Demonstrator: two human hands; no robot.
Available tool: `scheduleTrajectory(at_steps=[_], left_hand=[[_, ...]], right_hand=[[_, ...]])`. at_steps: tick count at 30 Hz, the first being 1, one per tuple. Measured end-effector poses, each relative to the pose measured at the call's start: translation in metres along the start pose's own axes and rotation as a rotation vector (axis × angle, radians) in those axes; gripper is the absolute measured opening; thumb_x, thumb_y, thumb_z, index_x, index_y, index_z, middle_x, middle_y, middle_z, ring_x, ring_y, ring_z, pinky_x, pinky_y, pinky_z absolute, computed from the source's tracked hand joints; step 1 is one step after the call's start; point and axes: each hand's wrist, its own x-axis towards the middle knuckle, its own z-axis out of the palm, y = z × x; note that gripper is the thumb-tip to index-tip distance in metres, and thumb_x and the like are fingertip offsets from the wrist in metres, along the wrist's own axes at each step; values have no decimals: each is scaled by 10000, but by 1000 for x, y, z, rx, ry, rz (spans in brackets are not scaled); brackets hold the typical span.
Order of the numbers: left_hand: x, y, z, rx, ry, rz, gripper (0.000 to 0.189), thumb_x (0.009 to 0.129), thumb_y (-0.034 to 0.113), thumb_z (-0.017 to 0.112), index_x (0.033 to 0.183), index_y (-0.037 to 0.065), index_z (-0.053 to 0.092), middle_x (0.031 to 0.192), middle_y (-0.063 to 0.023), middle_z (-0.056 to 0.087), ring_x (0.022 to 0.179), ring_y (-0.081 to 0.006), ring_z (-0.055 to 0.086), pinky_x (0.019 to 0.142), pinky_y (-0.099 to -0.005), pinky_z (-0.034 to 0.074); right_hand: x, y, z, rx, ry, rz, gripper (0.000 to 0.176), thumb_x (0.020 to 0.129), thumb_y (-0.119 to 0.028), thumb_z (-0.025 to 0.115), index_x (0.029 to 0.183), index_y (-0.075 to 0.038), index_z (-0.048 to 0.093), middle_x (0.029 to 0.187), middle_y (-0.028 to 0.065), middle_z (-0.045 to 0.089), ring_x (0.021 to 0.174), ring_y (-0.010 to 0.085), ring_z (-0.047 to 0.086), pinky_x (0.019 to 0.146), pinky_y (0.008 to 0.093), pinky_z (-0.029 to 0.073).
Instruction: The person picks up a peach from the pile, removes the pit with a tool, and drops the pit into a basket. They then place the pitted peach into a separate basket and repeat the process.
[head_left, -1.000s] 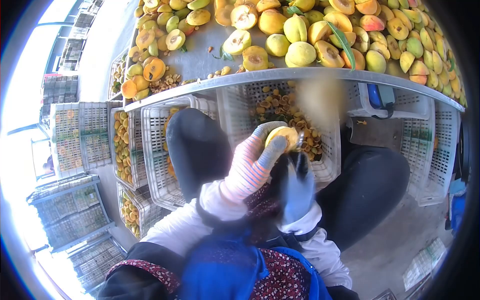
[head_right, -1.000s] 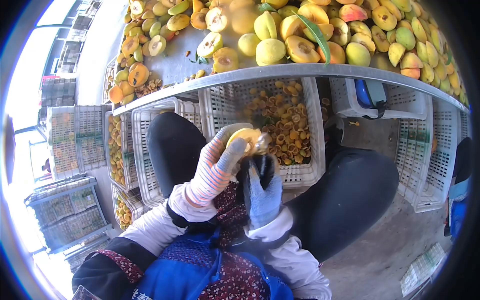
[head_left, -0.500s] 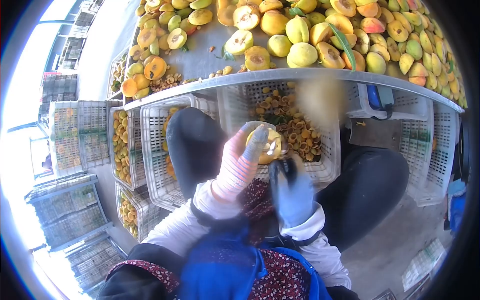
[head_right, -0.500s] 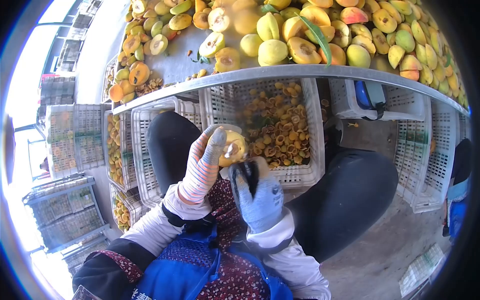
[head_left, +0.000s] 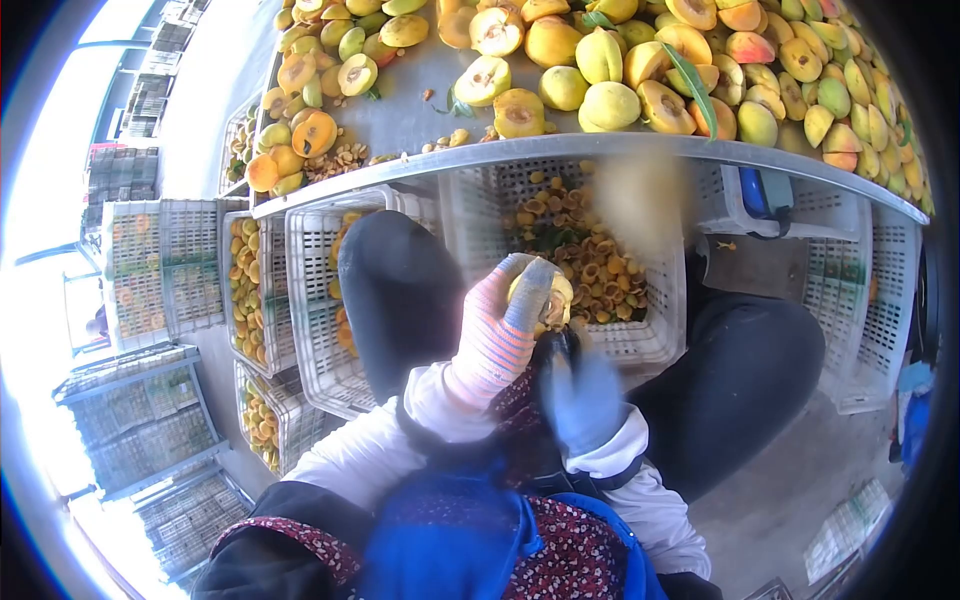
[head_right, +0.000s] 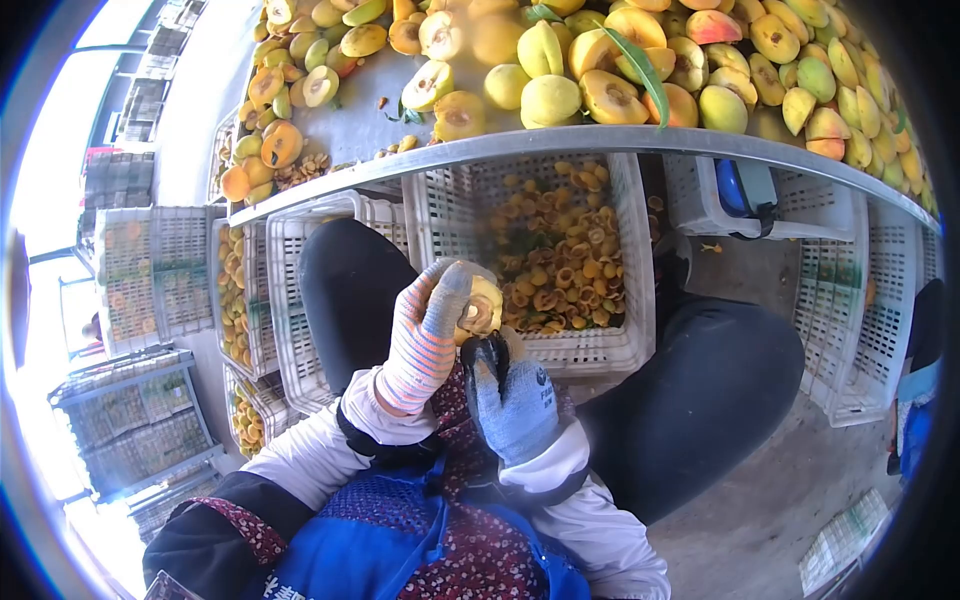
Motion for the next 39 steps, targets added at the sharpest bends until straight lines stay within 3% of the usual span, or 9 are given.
scheduleTrajectory(at_steps=[4,8,12,15,18,22,28,34,39], left_hand=[[1,-3,-4,42,-31,-42,254,958,239,529,897,-4,566,735,-31,571,641,-66,488,583,-207,392],[-4,-10,1,91,12,62,244,950,238,544,971,-4,570,779,-28,583,689,-63,501,620,-204,410],[7,-7,-11,62,-226,-34,276,941,257,572,1084,21,565,854,-12,589,759,-63,508,682,-212,422],[20,18,-21,32,-370,-261,343,932,340,577,1045,18,613,844,-7,613,776,-66,544,751,-217,438],[13,5,-15,220,-226,-97,279,934,276,582,1009,10,624,806,-11,609,732,-57,536,700,-205,440],[10,-5,-12,563,-152,261,165,915,127,585,998,-13,610,744,0,591,667,-42,511,609,-195,427],[18,2,-12,277,-225,-216,215,940,216,552,964,12,615,717,4,583,617,-34,479,553,-190,383],[15,-11,-14,301,-201,-174,253,938,266,545,921,27,625,706,12,568,625,-35,464,562,-194,363],[18,-5,-19,306,-264,-330,283,924,296,559,890,25,630,720,13,566,660,-52,483,614,-215,389]], right_hand=[[-1,11,11,-206,200,-310,274,946,-285,510,1099,-63,560,701,91,613,553,275,582,507,402,468],[-7,7,-4,526,-163,83,266,965,-282,501,1089,-51,540,779,60,626,577,207,585,502,362,474],[2,21,10,260,115,-245,245,972,-296,488,1078,-79,530,751,32,599,527,142,547,452,275,442],[-1,26,10,777,-91,39,296,958,-344,492,1080,-78,542,803,59,603,569,172,558,477,302,441],[-10,35,1,1591,-520,652,379,934,-410,504,1087,-67,563,891,110,619,650,242,587,533,374,451],[11,-7,-17,1445,-611,994,365,962,-481,423,923,-140,546,535,-9,459,367,121,387,341,239,298],[10,0,-20,1349,-668,1172,364,955,-441,424,987,-98,542,655,32,557,454,146,509,408,245,404],[-19,39,6,1722,-655,763,335,978,-301,403,1186,-75,537,856,103,596,678,190,585,568,306,479],[-30,22,37,814,-35,59,380,952,-399,465,1096,-64,569,865,111,585,672,195,560,526,317,426]])
